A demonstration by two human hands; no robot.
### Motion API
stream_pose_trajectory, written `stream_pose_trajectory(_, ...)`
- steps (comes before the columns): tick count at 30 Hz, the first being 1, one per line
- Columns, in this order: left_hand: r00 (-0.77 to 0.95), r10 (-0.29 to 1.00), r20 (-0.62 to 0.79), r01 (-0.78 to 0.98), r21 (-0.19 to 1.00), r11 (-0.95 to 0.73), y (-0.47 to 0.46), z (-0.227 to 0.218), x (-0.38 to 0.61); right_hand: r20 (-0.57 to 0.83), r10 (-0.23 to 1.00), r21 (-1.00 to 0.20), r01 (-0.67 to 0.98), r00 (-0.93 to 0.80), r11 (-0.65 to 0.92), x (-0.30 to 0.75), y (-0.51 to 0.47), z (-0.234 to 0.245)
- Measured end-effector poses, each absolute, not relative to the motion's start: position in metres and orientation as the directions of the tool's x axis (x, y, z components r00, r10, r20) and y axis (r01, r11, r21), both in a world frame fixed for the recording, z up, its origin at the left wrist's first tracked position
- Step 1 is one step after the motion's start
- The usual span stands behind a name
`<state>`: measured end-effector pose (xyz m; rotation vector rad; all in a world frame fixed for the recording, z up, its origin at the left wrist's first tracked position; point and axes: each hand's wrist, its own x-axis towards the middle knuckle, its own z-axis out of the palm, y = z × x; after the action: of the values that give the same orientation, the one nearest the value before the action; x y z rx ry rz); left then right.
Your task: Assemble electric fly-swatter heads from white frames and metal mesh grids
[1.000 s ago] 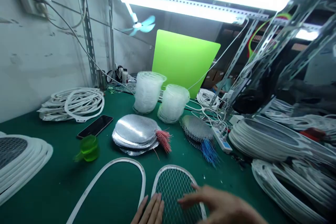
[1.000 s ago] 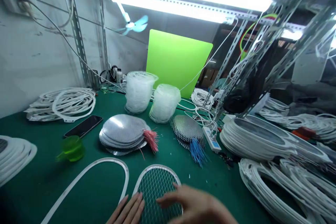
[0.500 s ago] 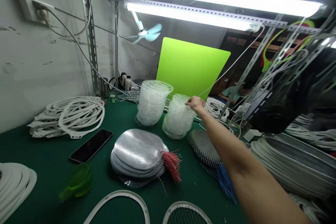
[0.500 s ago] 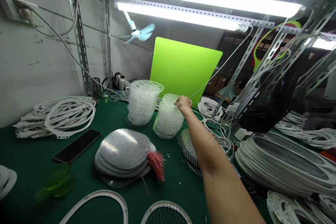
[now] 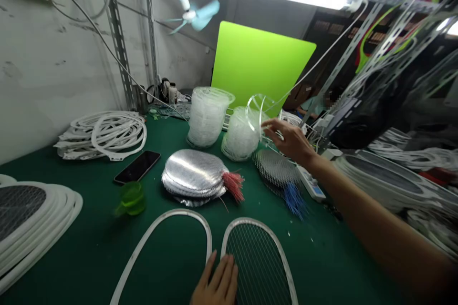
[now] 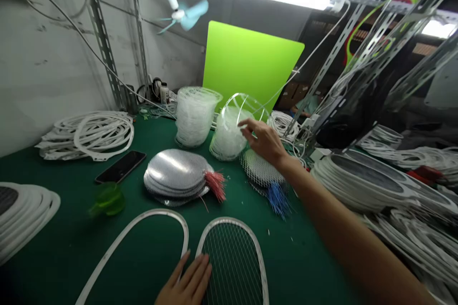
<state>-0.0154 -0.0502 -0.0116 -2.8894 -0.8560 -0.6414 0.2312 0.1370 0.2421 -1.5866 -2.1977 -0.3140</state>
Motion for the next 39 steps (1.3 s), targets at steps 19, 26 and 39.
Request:
stream_pose_trajectory(19,0.488,0.866,0.109,0.73,0.494,-0.473,0.036,0.068,0.038,0.308,0.871,-0.304,0.828,-0.383,0.472,0.19,-0.136,0.054)
stream_pose_trajectory(26,0.519,0.846,0.121,0.736,0.441,-0.514,0.052,0.041,0.062,0.35,0.86,-0.311,0.819,-0.372,0.481,0.19,-0.135,0.049)
stream_pose_trajectory(39,0.583,0.796,0.161,0.734,0.317,-0.601,0.047,0.035,0.065,0.295,0.875,-0.348,0.81,-0.383,0.472,0.194,-0.133,0.044)
